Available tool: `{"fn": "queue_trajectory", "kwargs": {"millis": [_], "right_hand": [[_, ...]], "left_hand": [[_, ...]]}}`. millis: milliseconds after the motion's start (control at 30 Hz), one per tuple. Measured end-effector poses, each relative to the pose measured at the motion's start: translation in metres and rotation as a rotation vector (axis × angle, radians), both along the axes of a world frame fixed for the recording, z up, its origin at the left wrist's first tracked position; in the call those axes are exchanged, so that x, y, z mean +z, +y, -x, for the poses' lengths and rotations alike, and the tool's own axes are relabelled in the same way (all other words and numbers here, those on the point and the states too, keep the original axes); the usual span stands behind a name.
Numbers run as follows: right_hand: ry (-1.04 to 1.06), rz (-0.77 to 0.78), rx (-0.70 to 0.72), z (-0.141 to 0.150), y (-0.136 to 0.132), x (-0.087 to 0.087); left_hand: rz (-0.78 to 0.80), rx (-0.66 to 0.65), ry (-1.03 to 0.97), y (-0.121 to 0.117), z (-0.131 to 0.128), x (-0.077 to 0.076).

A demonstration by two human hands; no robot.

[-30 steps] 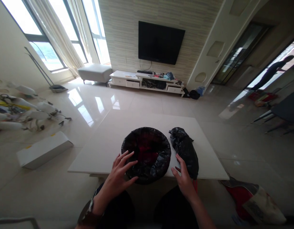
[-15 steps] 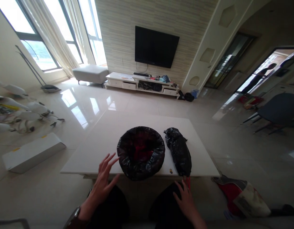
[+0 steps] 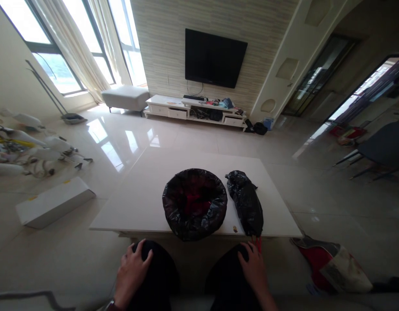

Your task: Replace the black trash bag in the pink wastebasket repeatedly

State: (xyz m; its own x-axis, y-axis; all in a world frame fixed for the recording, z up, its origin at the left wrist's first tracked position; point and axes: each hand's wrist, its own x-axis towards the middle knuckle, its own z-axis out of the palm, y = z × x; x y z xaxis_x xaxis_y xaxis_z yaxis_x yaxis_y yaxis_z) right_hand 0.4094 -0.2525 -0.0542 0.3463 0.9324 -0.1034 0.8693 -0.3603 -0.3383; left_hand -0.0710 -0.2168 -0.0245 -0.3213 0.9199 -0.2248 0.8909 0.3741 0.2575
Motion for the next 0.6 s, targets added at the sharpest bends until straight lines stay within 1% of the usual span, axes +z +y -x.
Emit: {"fn": "queue_trajectory", "kwargs": {"millis": [100,233,367,600], "right_hand": [[0.011,-0.003,-0.007,0.0006,0.0003,0.0005],[0.012,0.001,-0.013,0.0009,0.001,0.0002],[0.018,-0.016,-0.004,0.0007,0.0015,0.0007],[0.017,0.009,-0.012,0.0033,0.0016,0.0069]], "left_hand": [[-0.007,-0.011,-0.01,0.0028,0.0001,0.0036],[-0.028,-0.023,-0.025,0.0011,0.0008,0.0026],[-0.018,0.005,-0.055,0.0005,-0.0006,0.0061],[-0.029,0.02,-0.053,0.0016,-0.0029,0.0108]]}}
